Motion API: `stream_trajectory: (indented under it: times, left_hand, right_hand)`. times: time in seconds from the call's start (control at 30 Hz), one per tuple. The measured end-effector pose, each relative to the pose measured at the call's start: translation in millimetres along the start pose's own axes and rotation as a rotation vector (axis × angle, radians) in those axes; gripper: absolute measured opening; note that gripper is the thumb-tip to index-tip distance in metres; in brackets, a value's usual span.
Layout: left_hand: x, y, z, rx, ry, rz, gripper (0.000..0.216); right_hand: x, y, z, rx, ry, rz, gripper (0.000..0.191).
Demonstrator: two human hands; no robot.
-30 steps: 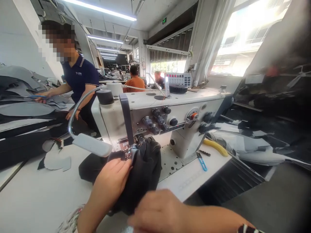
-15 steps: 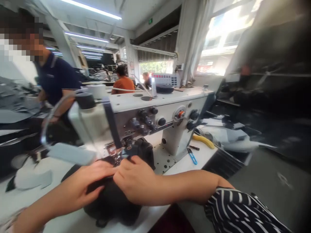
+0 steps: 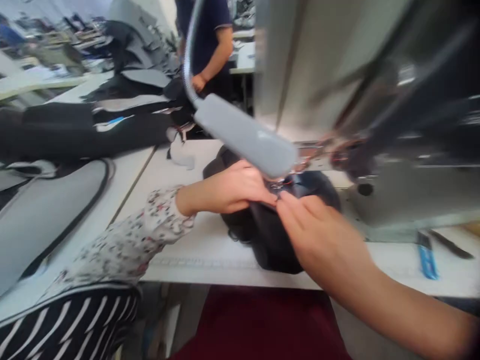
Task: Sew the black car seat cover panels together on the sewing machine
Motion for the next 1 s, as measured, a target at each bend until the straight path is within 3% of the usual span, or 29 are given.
stream_trajectory:
  times: [0.43,0.63,1.0]
  left_hand:
    - [-4.2,1.2,0.1,0.004,0.035,0.027,0.042]
    - [-8.2,5.6,-1.8,-0.019,0.054,0.007,0.039]
    - [-13.1,-0.3,-6.7,-0.083,0.101,0.076,0.035]
  right_hand:
    - [-4.3,-4.6,-2.4,0.04,0.072,-0.029,0.045]
    - [-9.8,-6.8,4.4,0.098,0.063,-0.05,0.027]
    - [-19.9,-8.6,-4.0,-0.005,0.099,-0.021,0.039]
Point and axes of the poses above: each hand's wrist, its own z-axis towards the middle knuckle, its own y-axis out of the back of the hand, x = y × z, the point moved 8 cm from there along z, towards the middle knuckle, and after that the axes turned 14 degrees about z, right-handed, at the moved point
